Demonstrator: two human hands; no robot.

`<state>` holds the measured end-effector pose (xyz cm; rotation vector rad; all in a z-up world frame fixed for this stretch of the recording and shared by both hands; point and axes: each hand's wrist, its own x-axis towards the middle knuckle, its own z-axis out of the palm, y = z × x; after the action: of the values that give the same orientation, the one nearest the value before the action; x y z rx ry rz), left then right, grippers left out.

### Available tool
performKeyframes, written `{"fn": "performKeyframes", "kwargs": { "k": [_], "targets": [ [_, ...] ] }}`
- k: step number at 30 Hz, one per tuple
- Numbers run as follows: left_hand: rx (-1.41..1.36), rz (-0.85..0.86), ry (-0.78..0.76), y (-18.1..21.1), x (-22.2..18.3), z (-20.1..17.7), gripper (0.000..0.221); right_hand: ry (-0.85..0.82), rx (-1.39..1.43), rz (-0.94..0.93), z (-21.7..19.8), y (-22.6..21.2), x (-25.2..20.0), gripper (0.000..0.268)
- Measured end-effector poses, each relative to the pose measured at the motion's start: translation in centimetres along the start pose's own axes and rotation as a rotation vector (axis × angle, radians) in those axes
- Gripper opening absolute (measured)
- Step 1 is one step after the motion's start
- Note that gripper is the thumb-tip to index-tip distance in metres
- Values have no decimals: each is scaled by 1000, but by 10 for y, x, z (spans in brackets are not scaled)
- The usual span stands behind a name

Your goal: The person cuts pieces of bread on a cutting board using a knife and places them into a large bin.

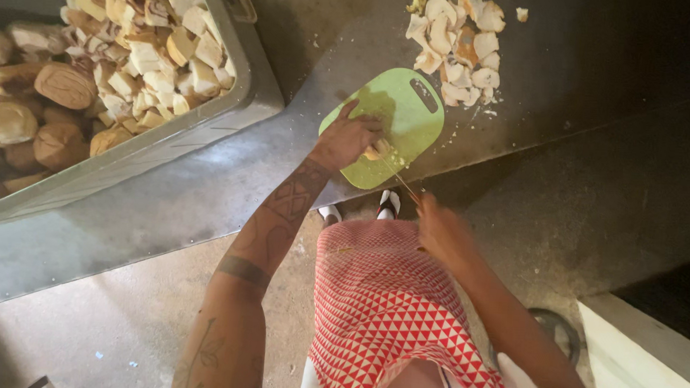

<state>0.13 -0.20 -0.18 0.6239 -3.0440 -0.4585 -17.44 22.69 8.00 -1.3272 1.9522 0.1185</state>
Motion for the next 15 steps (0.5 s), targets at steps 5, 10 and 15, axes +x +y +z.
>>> {"fn": "performKeyframes", "kwargs": {
  "k": [5,10,15],
  "targets": [
    [52,16,-20,3,1,-2,32,224,-13,-160,26,-14,57,21],
    [189,27,-48,11,4,-9,28,227,49,-141,52,21,50,23],
    [196,5,-179,15,8,-11,27,137,65,-41,72,95,-13,31]
  ]
}}
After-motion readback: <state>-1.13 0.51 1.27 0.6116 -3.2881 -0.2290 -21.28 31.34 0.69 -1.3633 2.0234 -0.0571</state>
